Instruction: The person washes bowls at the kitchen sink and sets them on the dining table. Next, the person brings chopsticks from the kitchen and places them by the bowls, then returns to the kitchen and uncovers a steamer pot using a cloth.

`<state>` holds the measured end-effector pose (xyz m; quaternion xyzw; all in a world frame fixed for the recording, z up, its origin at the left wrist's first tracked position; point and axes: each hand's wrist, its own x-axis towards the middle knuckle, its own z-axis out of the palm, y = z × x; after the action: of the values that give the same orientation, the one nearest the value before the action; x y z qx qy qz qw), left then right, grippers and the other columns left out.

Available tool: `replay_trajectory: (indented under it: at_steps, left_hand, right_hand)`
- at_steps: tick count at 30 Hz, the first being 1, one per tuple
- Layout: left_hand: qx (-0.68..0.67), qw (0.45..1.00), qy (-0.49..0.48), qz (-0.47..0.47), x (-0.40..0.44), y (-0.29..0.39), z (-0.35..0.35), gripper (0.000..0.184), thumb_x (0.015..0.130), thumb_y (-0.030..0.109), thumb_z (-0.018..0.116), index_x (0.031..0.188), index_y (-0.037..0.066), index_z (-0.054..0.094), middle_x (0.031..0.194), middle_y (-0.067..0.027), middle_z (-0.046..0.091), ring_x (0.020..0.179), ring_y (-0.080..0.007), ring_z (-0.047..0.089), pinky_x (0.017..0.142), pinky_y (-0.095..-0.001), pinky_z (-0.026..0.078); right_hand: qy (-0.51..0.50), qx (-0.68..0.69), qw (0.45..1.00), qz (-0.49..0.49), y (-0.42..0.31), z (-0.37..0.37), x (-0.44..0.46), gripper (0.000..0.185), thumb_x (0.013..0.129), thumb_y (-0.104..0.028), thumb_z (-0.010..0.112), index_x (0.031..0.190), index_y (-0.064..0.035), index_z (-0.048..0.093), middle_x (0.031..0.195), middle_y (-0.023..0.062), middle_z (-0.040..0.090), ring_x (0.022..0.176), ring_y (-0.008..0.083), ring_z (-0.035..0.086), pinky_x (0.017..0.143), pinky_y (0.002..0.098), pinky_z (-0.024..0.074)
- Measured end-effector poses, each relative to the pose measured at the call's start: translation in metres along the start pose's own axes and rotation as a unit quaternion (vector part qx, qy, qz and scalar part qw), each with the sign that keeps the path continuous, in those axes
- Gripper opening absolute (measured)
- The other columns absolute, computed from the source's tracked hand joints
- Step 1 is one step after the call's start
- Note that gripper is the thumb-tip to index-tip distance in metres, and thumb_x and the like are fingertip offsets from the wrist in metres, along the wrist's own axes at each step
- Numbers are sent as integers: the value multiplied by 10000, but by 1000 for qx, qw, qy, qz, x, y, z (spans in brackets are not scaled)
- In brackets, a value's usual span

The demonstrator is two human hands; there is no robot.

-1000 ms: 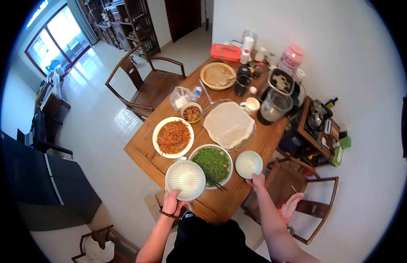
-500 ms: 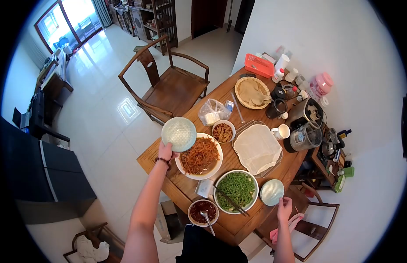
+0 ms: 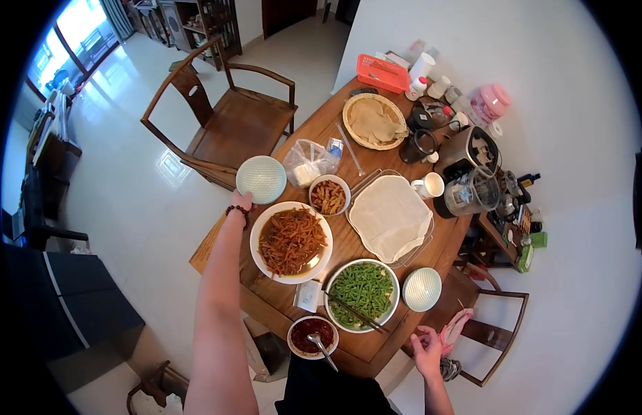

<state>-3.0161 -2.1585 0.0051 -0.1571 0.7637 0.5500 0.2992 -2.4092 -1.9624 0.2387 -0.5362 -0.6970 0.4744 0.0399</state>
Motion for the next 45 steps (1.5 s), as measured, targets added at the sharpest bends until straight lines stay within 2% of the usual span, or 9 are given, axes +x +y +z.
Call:
replay_trajectory:
  at_steps: [2, 5, 14, 19, 23, 28, 31, 36, 45]
  left_hand:
    - [59, 990, 12, 124, 75, -48, 2, 384, 885, 117, 564, 1246, -14, 554, 1128, -198, 678, 938, -295, 698, 746, -382, 562]
    - [10, 995, -10, 98, 56, -31, 9, 443, 851, 149, 617, 1252, -33, 567, 1175, -208, 665, 1100, -330, 637, 921, -378, 500]
    - [91, 986, -45, 135, 38, -19, 24, 434, 857, 112, 602, 1263, -35, 558, 1196, -156, 671, 1086, -263, 642, 924, -350, 491]
    - [135, 978, -21, 155, 39, -22, 3, 586, 839, 373, 752, 1216, -46, 591, 1117, -172, 690, 1037, -252, 648, 927, -352, 476]
    - [98, 975, 133, 148, -43, -19, -34, 559, 865, 430, 719, 1135, -45, 603, 1104, -170, 678, 1021, -222, 618, 906, -337, 476]
    - [-55, 981, 32, 184, -221, -67, -74, 266, 960, 313, 638, 936, 50, 608, 747, 44, 532, 625, -50, 446, 540, -210, 362]
    - [45, 973, -132, 185, -354, -106, -61, 123, 966, 194, 602, 1029, 90, 623, 786, 32, 596, 649, -55, 514, 575, -206, 412]
    - [200, 829, -512, 100, -561, -163, 28, 283, 939, 221, 664, 1157, 48, 613, 853, -19, 660, 732, -92, 610, 685, -253, 514]
    - [388, 520, -714, 262, -833, -329, 160, 346, 940, 268, 671, 1200, 50, 601, 985, -57, 681, 882, -130, 647, 811, -283, 520]
  right_hand:
    - [3, -8, 1000, -6, 0, 0, -2, 291, 923, -107, 658, 1172, -17, 537, 715, 45, 625, 604, 83, 563, 547, 220, 430]
    - [-1, -14, 1000, 6, -6, -1, -6, 306, 928, -110, 656, 1182, -3, 523, 732, 58, 628, 634, 93, 583, 569, 230, 444]
    - [-6, -4, 1000, -8, 0, 10, 4, 272, 915, -129, 675, 1122, 10, 568, 713, 25, 593, 600, 64, 512, 544, 230, 404]
    - [7, -41, 999, -32, 10, 10, -6, 253, 894, -177, 697, 1059, 0, 624, 702, 47, 601, 554, 75, 500, 528, 248, 410]
    - [24, -37, 998, -48, 23, 6, -25, 243, 877, -201, 709, 1021, -12, 657, 683, 57, 608, 539, 91, 512, 525, 259, 426]
    - [7, -34, 998, -44, 54, -6, -63, 238, 877, -216, 703, 1015, -25, 670, 717, 67, 650, 536, 126, 547, 538, 289, 454]
    - [6, -29, 998, -56, 77, -19, -92, 240, 884, -234, 692, 1012, -32, 674, 740, 78, 669, 556, 174, 590, 560, 312, 481]
    - [3, -31, 997, -64, 141, -58, -164, 295, 895, -275, 679, 1069, -37, 663, 803, 113, 701, 679, 269, 676, 645, 366, 533]
    - [146, 83, 986, 17, 390, -162, -407, 429, 920, -385, 623, 1185, -48, 611, 930, 183, 715, 881, 371, 683, 786, 435, 535]
